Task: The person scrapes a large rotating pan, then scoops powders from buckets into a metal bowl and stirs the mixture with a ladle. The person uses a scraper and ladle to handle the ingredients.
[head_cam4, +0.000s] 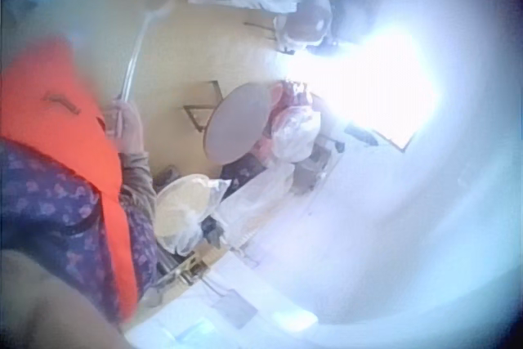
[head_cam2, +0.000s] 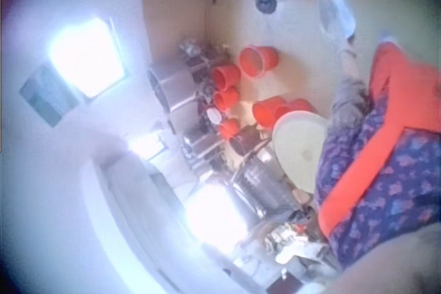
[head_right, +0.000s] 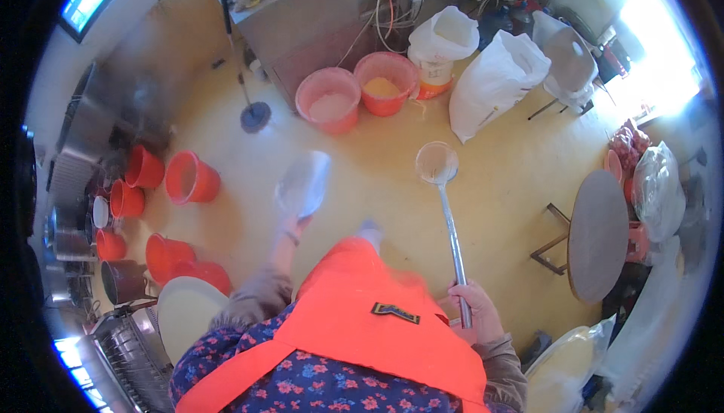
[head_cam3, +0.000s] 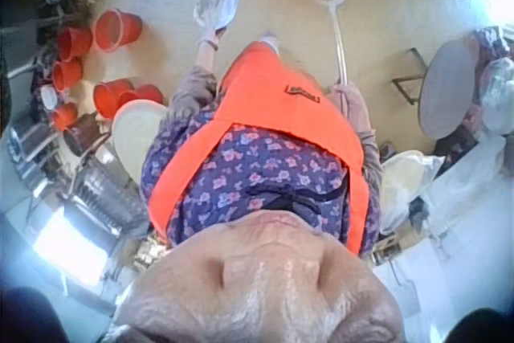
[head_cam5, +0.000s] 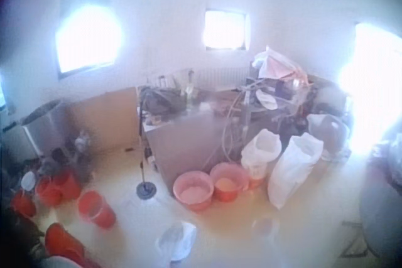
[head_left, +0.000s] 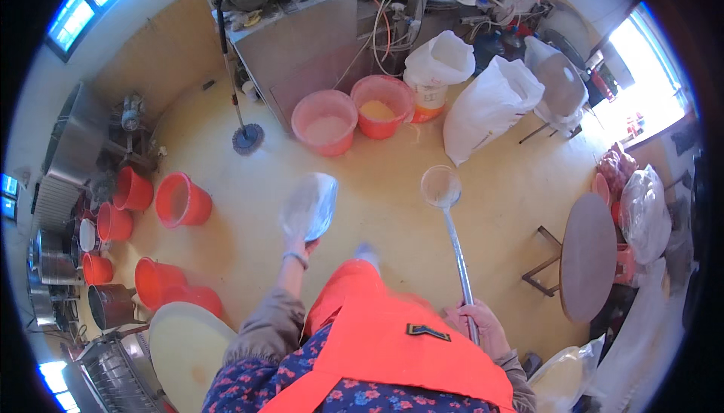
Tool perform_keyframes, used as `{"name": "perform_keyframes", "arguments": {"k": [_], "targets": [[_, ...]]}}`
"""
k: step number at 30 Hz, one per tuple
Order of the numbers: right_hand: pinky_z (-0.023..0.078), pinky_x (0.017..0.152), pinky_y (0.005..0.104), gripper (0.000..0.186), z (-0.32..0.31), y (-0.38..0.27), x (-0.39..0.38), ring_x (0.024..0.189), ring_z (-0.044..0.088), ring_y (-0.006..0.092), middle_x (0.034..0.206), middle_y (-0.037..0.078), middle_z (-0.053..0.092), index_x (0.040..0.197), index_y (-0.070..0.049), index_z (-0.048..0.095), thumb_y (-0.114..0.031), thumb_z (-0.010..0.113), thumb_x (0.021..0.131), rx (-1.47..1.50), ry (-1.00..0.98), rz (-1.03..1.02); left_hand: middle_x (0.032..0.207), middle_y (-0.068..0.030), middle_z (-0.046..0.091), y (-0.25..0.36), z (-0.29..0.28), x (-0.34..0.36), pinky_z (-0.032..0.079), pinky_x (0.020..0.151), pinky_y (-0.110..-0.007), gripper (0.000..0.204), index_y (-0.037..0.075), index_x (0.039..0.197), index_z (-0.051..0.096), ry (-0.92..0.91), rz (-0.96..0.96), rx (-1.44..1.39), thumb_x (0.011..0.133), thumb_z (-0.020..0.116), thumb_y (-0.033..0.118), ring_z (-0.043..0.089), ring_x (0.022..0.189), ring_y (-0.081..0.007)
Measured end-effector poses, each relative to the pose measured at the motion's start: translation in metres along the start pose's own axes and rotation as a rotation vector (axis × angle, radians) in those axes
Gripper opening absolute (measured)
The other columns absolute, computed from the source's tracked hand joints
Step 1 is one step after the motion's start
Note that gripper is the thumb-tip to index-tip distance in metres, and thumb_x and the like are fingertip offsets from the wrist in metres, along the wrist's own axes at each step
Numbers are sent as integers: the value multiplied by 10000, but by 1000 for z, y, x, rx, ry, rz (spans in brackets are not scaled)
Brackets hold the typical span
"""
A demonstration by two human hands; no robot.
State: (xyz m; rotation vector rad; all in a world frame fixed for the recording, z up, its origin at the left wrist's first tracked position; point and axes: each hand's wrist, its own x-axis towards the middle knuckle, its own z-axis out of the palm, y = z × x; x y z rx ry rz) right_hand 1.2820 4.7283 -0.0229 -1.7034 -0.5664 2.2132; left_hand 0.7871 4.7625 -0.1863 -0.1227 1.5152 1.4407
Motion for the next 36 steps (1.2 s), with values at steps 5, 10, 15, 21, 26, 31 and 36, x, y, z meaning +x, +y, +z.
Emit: {"name": "perform_keyframes", "arguments": {"k": [5, 10, 15, 21, 26, 31, 36], "targets": [[423, 465, 232, 96, -20, -121, 54, 494, 506, 103, 627, 24, 527, 808, -35, 555, -63, 596, 726, -187, 50, 3, 1025, -125, 594, 18, 140, 140, 564, 620, -391, 308, 110, 1203, 420, -171, -237, -59, 896, 406, 106, 624, 839, -267], [407, 476, 241, 100, -52, -234, 128, 514, 503, 99, 608, 13, 515, 794, -38, 561, -85, 607, 720, -146, -56, 76, 1032, -136, 594, 43, 272, 239, 560, 663, -408, 314, 107, 1207, 426, -216, -239, 70, 896, 384, 109, 626, 840, -265], [394, 462, 241, 97, -80, -342, 223, 496, 488, 98, 595, 7, 506, 780, -43, 558, -96, 615, 721, -299, -104, 100, 1024, -136, 597, 54, 376, 349, 559, 643, -401, 327, 89, 1205, 427, -14, -287, 239, 882, 383, 113, 627, 830, -246], [392, 471, 237, 88, -99, -421, 281, 508, 483, 89, 598, -10, 498, 769, -53, 567, -107, 612, 716, -293, -43, 276, 997, -149, 602, 26, 472, 492, 556, 627, -406, 314, 62, 1170, 460, -123, -267, 700, 874, 374, 123, 628, 762, -249], [398, 500, 232, 64, -89, -447, 317, 545, 477, 69, 601, -29, 492, 760, -61, 578, -117, 595, 736, -268, 67, 401, 900, -166, 615, -53, 548, 585, 559, 559, -391, 283, 13, 1065, 523, -15, -543, 552, 884, 354, 150, 599, 575, -249], [399, 526, 235, 24, -61, -447, 391, 565, 490, 68, 599, -17, 518, 757, -70, 590, -89, 604, 752, -239, 203, 489, 849, -159, 621, -153, 582, 718, 551, 501, -358, 297, -8, 1021, 538, -7, -822, 492, 897, 332, 167, 592, 547, -250], [357, 437, 229, 65, -42, -462, 435, 484, 427, 75, 573, -18, 474, 779, -75, 545, -73, 568, 718, -45, 272, 536, 846, -157, 622, -216, 558, 793, 545, 499, -349, 301, -5, 999, 552, -11, -942, 382, 908, 355, 205, 603, 585, -266]]}}
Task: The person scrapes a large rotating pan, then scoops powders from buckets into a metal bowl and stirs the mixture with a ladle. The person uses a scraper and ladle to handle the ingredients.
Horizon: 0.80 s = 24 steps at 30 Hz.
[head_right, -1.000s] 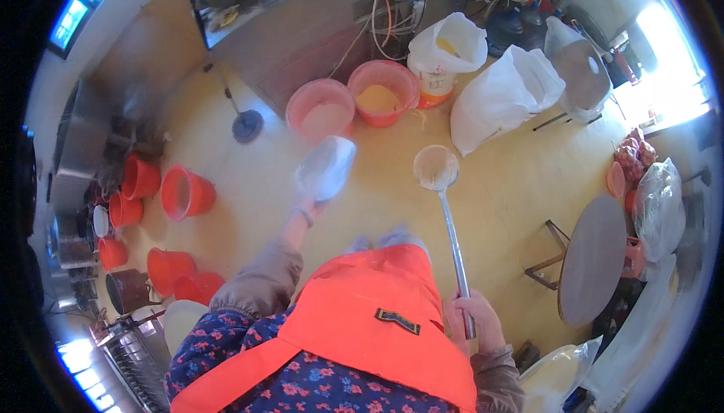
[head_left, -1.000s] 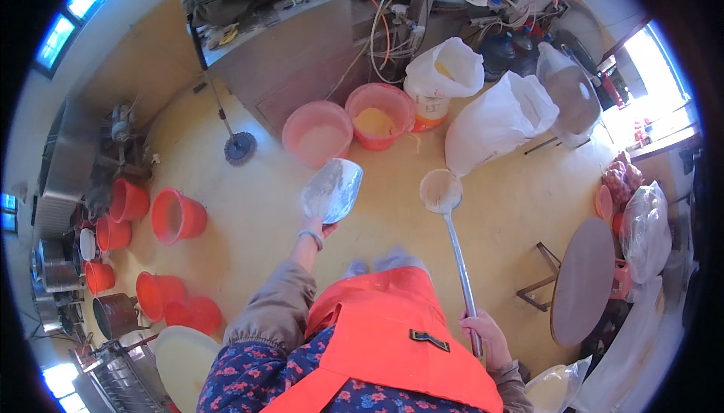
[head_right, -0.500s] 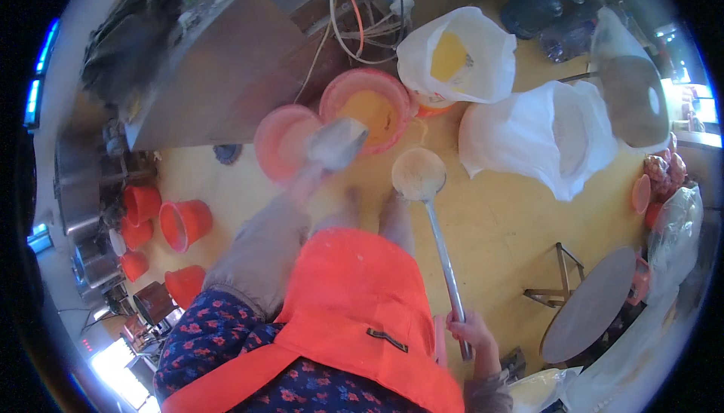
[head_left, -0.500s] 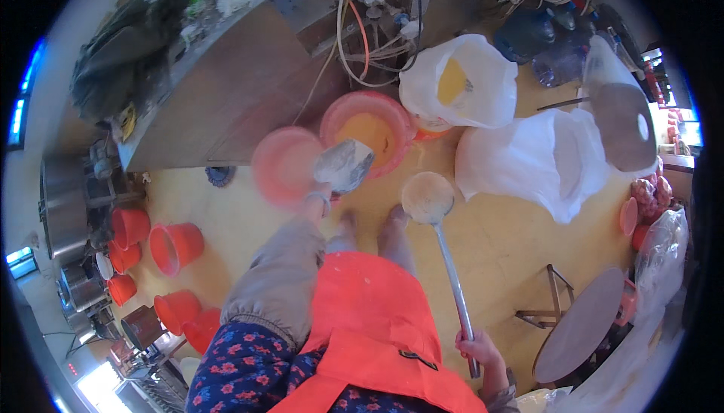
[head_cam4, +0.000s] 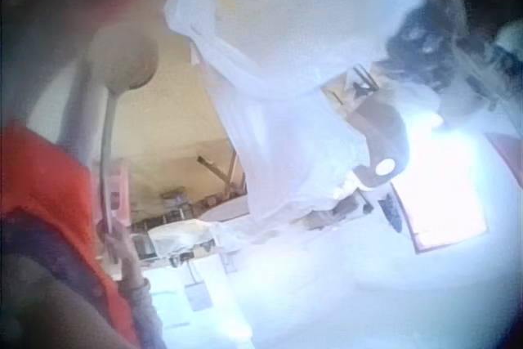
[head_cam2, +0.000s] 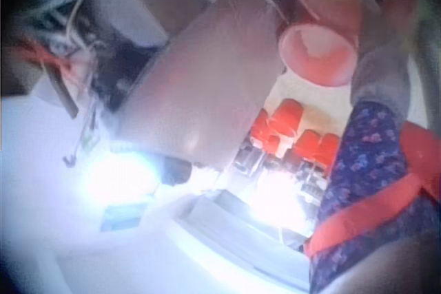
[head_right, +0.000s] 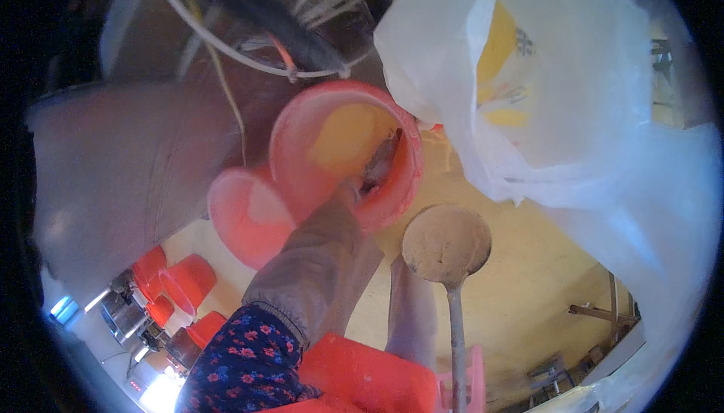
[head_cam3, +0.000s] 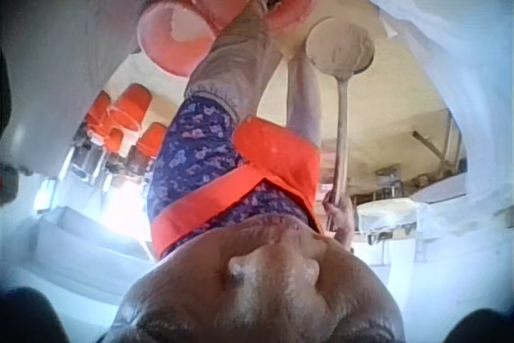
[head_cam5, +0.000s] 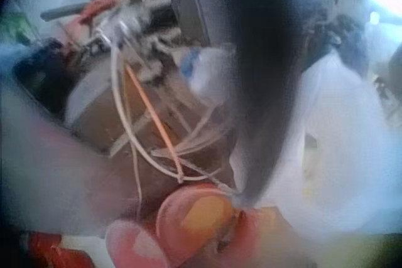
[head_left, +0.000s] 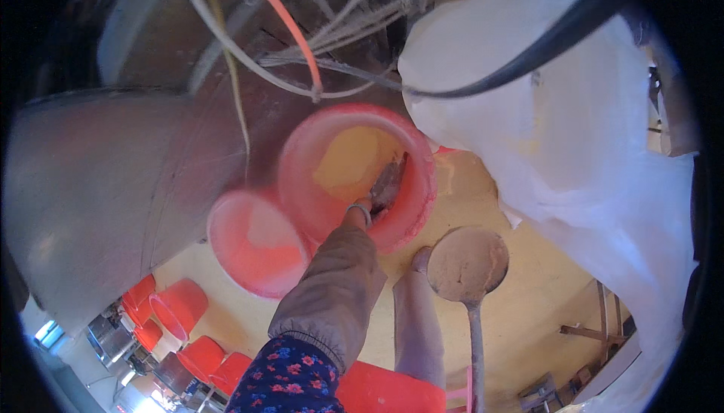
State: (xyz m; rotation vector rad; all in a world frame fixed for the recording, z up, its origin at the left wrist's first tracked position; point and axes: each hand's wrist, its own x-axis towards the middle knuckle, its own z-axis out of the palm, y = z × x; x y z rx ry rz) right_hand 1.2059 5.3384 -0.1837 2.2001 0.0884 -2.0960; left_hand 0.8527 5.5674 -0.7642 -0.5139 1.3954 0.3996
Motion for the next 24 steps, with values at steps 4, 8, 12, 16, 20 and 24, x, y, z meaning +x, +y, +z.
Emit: {"name": "perform_keyframes", "arguments": {"k": [4, 8, 12, 16, 20, 24], "targets": [[362, 470, 224, 70, 1, -19, 11, 529, 445, 74, 600, -30, 490, 733, -72, 545, -73, 593, 684, -127, -16, 12, 876, -141, 623, 1, -17, 36, 536, 570, -353, 289, 12, 1001, 570, -96, -163, -54, 899, 394, 217, 607, 665, -261], [354, 444, 221, 150, 5, -27, 16, 517, 448, 70, 601, -26, 485, 784, -58, 525, -89, 624, 675, 18, -64, 26, 917, -136, 617, 10, -32, 44, 522, 612, -345, 280, 15, 1020, 571, 36, 68, -8, 892, 414, 208, 600, 722, -253], [350, 418, 210, 180, 5, -37, 17, 490, 458, 73, 590, -17, 494, 790, -61, 520, -142, 648, 691, 51, -75, -27, 957, -131, 611, 24, -43, 44, 509, 653, -338, 276, 19, 1039, 572, 297, 426, 93, 884, 433, 200, 594, 779, -245], [363, 407, 210, 167, 4, -41, 15, 477, 484, 79, 566, -9, 509, 778, -59, 519, -154, 639, 713, 64, -64, 12, 998, -125, 605, 33, -58, 48, 496, 695, -331, 276, 22, 1058, 573, 611, 724, 246, 876, 453, 191, 587, 835, -237], [369, 402, 221, 107, 2, -37, 17, 466, 489, 83, 556, -9, 517, 745, -58, 528, -121, 613, 730, 65, -57, -4, 1039, -120, 599, 44, -70, 45, 483, 737, -324, 280, 26, 1077, 574, 757, 843, 364, 868, 473, 183, 580, 892, -229], [371, 421, 223, 53, 1, -42, 15, 488, 483, 79, 562, -18, 510, 724, -65, 545, -88, 592, 732, 2, -23, -57, 1080, -114, 593, 60, -65, 30, 470, 778, -316, 289, 30, 1096, 575, 849, 871, 559, 861, 492, 174, 574, 949, -221]]}}
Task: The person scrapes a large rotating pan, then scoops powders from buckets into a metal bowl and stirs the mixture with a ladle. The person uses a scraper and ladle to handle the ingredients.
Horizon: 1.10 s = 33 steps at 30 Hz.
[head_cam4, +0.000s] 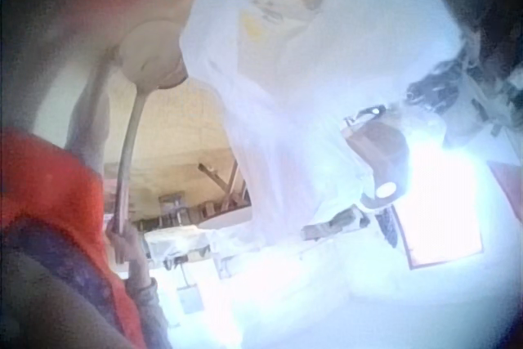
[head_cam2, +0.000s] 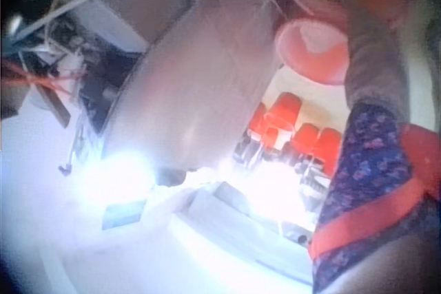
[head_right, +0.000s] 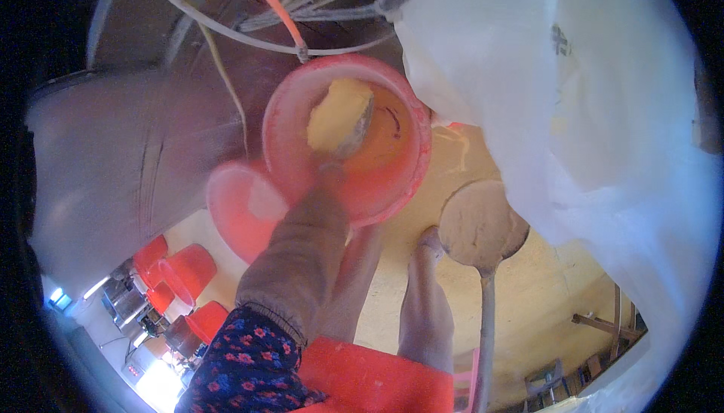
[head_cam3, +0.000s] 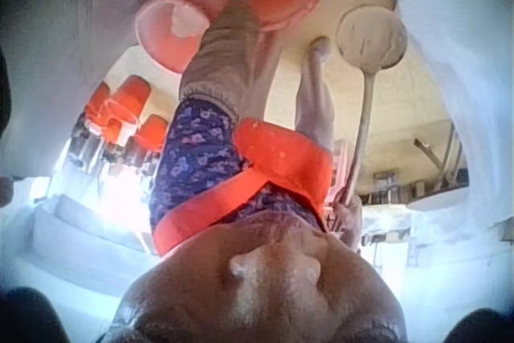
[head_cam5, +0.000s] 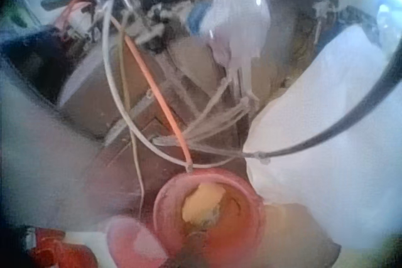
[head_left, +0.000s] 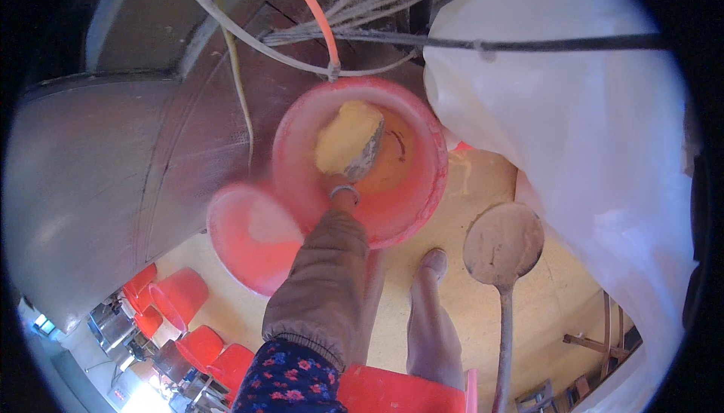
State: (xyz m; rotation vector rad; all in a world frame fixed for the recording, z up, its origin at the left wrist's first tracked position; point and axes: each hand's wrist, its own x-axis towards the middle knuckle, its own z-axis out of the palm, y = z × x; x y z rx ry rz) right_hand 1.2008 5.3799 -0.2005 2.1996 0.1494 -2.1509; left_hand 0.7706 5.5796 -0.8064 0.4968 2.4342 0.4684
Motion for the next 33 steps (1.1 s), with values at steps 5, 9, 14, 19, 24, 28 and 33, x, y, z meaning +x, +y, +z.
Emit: {"name": "perform_keyframes", "arguments": {"k": [5, 9, 14, 19, 24, 28, 33], "targets": [[378, 448, 219, 36, 2, -26, -19, 512, 477, 69, 605, -20, 509, 766, -68, 551, -69, 573, 737, -7, 65, 94, 1078, -119, 590, 29, -22, -12, 457, 785, -310, 296, 6, 1130, 542, 35, -213, -693, 862, 466, 107, 570, 940, -213], [367, 457, 212, 63, -4, -20, -20, 514, 452, 67, 612, -32, 491, 797, -63, 544, -44, 556, 738, 109, 8, 85, 1076, -122, 588, 27, -44, -39, 454, 784, -313, 298, -1, 1138, 530, -31, -145, -582, 862, 445, 73, 569, 930, -210], [343, 444, 210, 54, -14, 16, 2, 507, 433, 66, 604, -37, 484, 774, -67, 541, -55, 560, 726, -21, -33, -130, 1081, -124, 589, 38, -41, -41, 459, 782, -317, 299, 4, 1138, 534, -144, -172, -543, 862, 447, 82, 572, 935, -214], [342, 441, 209, 55, -17, 7, -6, 505, 432, 67, 595, -36, 481, 767, -70, 539, -56, 563, 719, 16, -48, -72, 1086, -126, 589, 34, -53, -54, 464, 780, -320, 301, 10, 1138, 537, -214, -222, -530, 862, 449, 91, 575, 940, -219], [348, 439, 207, 58, -12, -7, -10, 500, 434, 69, 594, -32, 484, 777, -68, 541, -55, 560, 724, 10, -47, -29, 1092, -128, 589, 24, -63, -79, 468, 777, -324, 303, 16, 1138, 541, -224, -271, -536, 862, 450, 100, 577, 945, -223], [368, 434, 211, 66, -15, -1, 3, 500, 458, 78, 594, -20, 497, 787, -68, 528, -54, 559, 730, 34, -77, -73, 1096, -130, 589, 24, -44, -93, 472, 776, -326, 304, 20, 1138, 544, -219, -290, -562, 862, 452, 108, 580, 949, -227], [372, 432, 214, 67, -19, -6, 6, 500, 464, 81, 594, -15, 501, 786, -69, 524, -54, 559, 731, 21, -67, -19, 1102, -132, 590, 28, -4, -93, 477, 773, -330, 306, 26, 1138, 548, -236, -311, -552, 862, 453, 117, 582, 954, -231]]}}
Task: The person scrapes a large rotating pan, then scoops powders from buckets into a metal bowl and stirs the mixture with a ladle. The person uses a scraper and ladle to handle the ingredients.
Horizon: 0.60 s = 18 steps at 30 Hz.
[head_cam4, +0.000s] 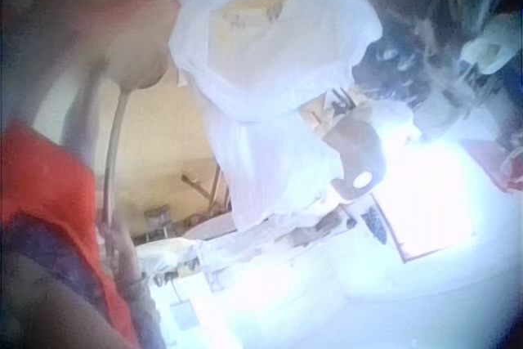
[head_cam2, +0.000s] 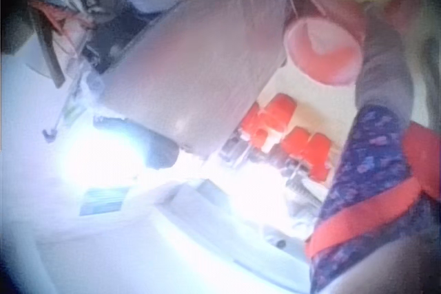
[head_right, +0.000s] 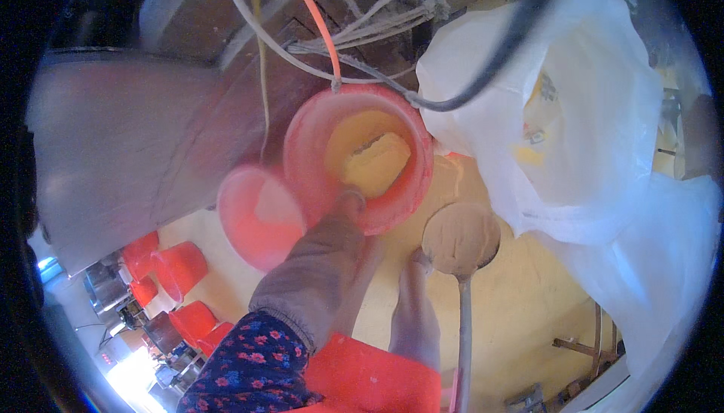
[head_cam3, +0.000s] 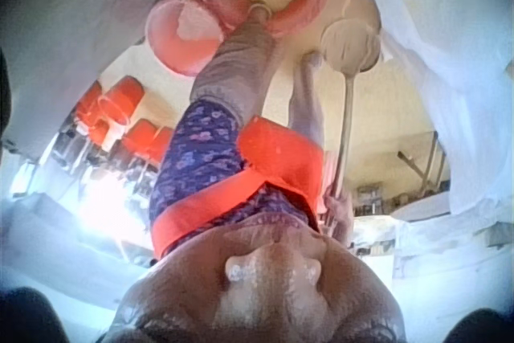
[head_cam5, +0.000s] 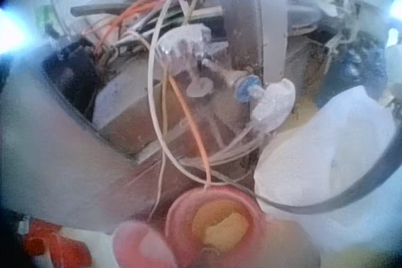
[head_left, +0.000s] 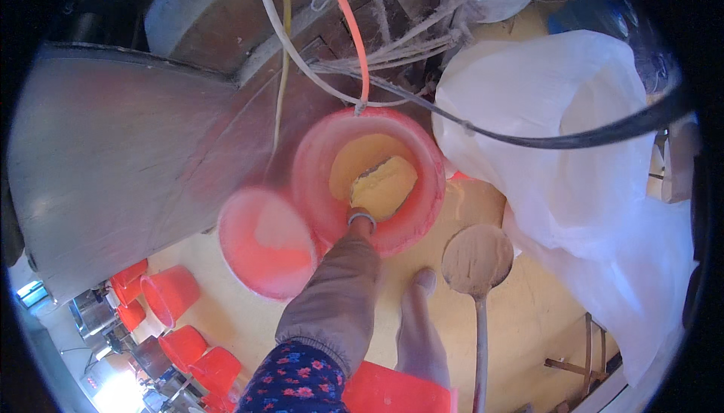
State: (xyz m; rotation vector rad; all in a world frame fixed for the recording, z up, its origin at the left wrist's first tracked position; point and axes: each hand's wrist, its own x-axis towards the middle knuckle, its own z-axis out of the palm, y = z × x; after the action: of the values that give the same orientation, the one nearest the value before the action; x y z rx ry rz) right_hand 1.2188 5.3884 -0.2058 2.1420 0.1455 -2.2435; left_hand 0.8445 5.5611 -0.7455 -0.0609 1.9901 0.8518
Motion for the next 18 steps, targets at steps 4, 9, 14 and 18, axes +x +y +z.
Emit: {"name": "perform_keyframes", "arguments": {"k": [4, 9, 14, 18], "targets": [[375, 430, 216, 67, 6, -15, -1, 499, 469, 84, 594, -12, 503, 785, -70, 520, -54, 559, 732, 2, 25, 61, 1106, -133, 590, -12, 27, 21, 480, 771, -333, 307, 30, 1138, 551, 1, -24, 15, 862, 455, 124, 585, 958, -234], [379, 427, 218, 69, 15, -29, -4, 499, 475, 87, 593, -8, 506, 784, -71, 516, -54, 559, 734, 14, 55, 119, 1111, -135, 590, -18, 41, 43, 485, 769, -336, 309, 36, 1138, 555, 52, 8, 57, 861, 456, 133, 587, 963, -239], [382, 425, 221, 70, 25, -39, -9, 499, 482, 91, 593, -4, 510, 783, -72, 511, -54, 559, 735, 16, 76, 145, 1117, -137, 590, -11, 39, 56, 490, 767, -340, 311, 42, 1138, 558, 121, 48, 113, 861, 458, 142, 590, 968, -243], [387, 420, 225, 73, 30, -49, -15, 497, 491, 96, 593, 4, 514, 780, -74, 503, -53, 558, 737, 26, 77, 159, 1121, -139, 590, -10, 35, 61, 494, 765, -342, 312, 46, 1138, 561, 164, 72, 149, 861, 459, 150, 592, 972, -247]]}}
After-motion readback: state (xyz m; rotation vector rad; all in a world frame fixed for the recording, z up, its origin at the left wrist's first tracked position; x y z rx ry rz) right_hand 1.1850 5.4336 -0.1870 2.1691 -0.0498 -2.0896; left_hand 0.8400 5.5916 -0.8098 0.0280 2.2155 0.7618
